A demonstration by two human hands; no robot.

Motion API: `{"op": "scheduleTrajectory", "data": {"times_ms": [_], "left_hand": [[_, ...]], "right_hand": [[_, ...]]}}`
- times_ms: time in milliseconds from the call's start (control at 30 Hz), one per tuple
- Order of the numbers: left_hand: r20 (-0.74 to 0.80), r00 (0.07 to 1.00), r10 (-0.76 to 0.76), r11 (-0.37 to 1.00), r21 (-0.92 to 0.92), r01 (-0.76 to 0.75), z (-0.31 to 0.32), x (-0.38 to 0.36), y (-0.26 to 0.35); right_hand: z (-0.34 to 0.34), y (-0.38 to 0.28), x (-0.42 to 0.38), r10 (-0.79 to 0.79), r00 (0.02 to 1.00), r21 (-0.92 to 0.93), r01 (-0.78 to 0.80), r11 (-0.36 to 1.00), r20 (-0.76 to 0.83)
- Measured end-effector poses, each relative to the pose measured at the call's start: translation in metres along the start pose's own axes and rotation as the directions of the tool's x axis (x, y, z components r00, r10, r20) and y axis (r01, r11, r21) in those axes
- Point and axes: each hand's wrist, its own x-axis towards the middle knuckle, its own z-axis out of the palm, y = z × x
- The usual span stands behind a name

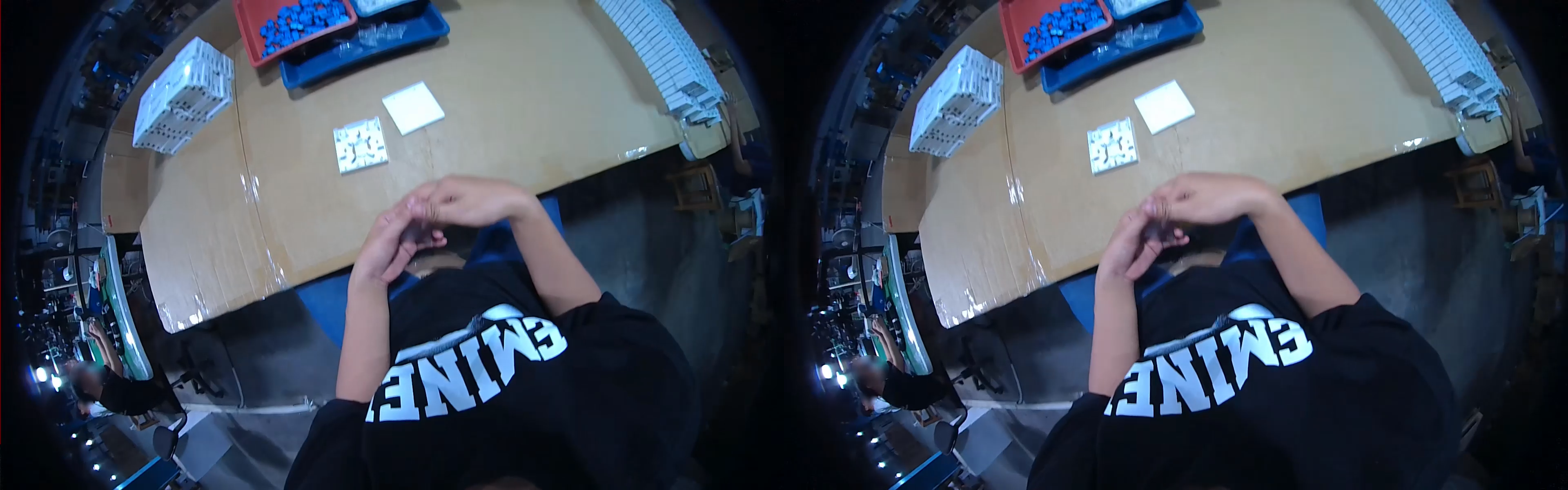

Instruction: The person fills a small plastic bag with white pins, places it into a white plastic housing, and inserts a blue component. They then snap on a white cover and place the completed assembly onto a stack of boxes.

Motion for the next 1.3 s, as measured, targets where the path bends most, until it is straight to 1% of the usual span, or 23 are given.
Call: {"op": "scheduleTrajectory", "data": {"times_ms": [33, 67, 167, 233, 267, 333, 367, 433, 467, 533, 567, 633, 667, 733, 767, 867, 900, 967, 1000, 1067, 1100, 1167, 1300], "left_hand": [[0.000, 1.000, 0.001, 1.000, 0.022, -0.001, 0.004, 0.001, 0.003], [0.042, 0.999, -0.006, 1.000, 0.011, 0.006, -0.004, 0.005, 0.001], [0.092, 0.996, 0.022, 0.999, 0.032, -0.025, -0.012, 0.012, 0.007], [0.103, 0.994, 0.021, 0.990, -0.139, -0.006, -0.021, 0.015, 0.011], [0.120, 0.992, 0.033, 0.991, -0.131, -0.017, -0.029, 0.018, 0.010], [0.171, 0.985, 0.031, 0.920, -0.390, 0.038, -0.046, 0.025, 0.007], [0.225, 0.972, 0.067, 0.881, -0.471, 0.049, -0.049, 0.026, 0.007], [0.250, 0.965, 0.077, 0.875, -0.481, 0.054, -0.052, 0.028, 0.006], [0.256, 0.963, 0.086, 0.864, -0.501, 0.056, -0.052, 0.027, 0.005], [0.283, 0.953, 0.104, 0.877, -0.479, 0.046, -0.052, 0.027, 0.003], [0.271, 0.957, 0.105, 0.879, -0.475, 0.038, -0.051, 0.026, 0.003], [0.259, 0.960, 0.105, 0.877, -0.480, 0.034, -0.050, 0.027, 0.003], [0.262, 0.959, 0.108, 0.879, -0.476, 0.031, -0.050, 0.028, 0.004], [0.252, 0.963, 0.096, 0.865, -0.499, 0.044, -0.049, 0.031, 0.006], [0.236, 0.968, 0.082, 0.862, -0.505, 0.050, -0.049, 0.031, 0.007], [0.219, 0.973, 0.070, 0.841, -0.537, 0.061, -0.046, 0.032, 0.010], [0.224, 0.972, 0.070, 0.844, -0.533, 0.062, -0.045, 0.033, 0.010], [0.222, 0.973, 0.061, 0.845, -0.531, 0.068, -0.044, 0.033, 0.011], [0.218, 0.975, 0.051, 0.843, -0.532, 0.074, -0.044, 0.033, 0.011], [0.227, 0.973, 0.051, 0.848, -0.525, 0.078, -0.046, 0.034, 0.011], [0.226, 0.973, 0.051, 0.847, -0.525, 0.077, -0.046, 0.035, 0.011], [0.222, 0.974, 0.045, 0.847, -0.525, 0.081, -0.048, 0.035, 0.009], [0.233, 0.972, 0.030, 0.825, -0.554, 0.107, -0.051, 0.037, 0.007]], "right_hand": [[0.003, -0.010, -0.001, 0.040, 0.998, -0.004, -0.040, 0.999, -0.042], [-0.002, -0.009, -0.001, 0.001, 0.996, -0.130, -0.013, 0.991, -0.092], [-0.028, -0.031, -0.005, 0.030, 0.983, -0.113, -0.051, 0.992, -0.179], [-0.057, -0.025, 0.000, -0.231, 0.908, -0.192, 0.172, 0.966, -0.350], [-0.074, -0.025, 0.006, -0.244, 0.904, -0.213, 0.176, 0.961, -0.351], [-0.115, -0.027, 0.019, -0.200, 0.799, -0.183, 0.114, 0.976, -0.567], [-0.137, -0.028, 0.026, -0.211, 0.792, -0.198, 0.117, 0.973, -0.572], [-0.184, -0.026, 0.042, -0.278, 0.684, -0.271, 0.121, 0.955, -0.674], [-0.208, -0.024, 0.048, -0.285, 0.678, -0.279, 0.120, 0.953, -0.678], [-0.256, -0.018, 0.065, -0.280, 0.538, -0.319, 0.023, 0.948, -0.795], [-0.284, -0.014, 0.074, -0.287, 0.536, -0.324, 0.025, 0.946, -0.794], [-0.330, -0.012, 0.086, -0.448, 0.397, -0.555, -0.212, 0.805, -0.801], [-0.339, -0.020, 0.090, -0.453, 0.395, -0.559, -0.209, 0.803, -0.799], [-0.350, -0.040, 0.095, -0.473, 0.315, -0.567, -0.487, 0.664, -0.823], [-0.354, -0.048, 0.099, -0.453, 0.298, -0.540, -0.529, 0.655, -0.840], [-0.379, -0.053, 0.111, -0.438, 0.362, -0.567, -0.575, 0.589, -0.823], [-0.384, -0.052, 0.115, -0.443, 0.359, -0.568, -0.574, 0.590, -0.822], [-0.395, -0.050, 0.120, -0.409, 0.440, -0.601, -0.583, 0.547, -0.799], [-0.398, -0.051, 0.121, -0.414, 0.436, -0.601, -0.582, 0.548, -0.799], [-0.403, -0.053, 0.122, -0.355, 0.496, -0.610, -0.658, 0.442, -0.792], [-0.405, -0.054, 0.124, -0.357, 0.493, -0.608, -0.658, 0.444, -0.794], [-0.406, -0.053, 0.128, -0.374, 0.424, -0.559, -0.704, 0.437, -0.825], [-0.420, -0.044, 0.137, -0.405, 0.449, -0.596, -0.697, 0.398, -0.796]]}}
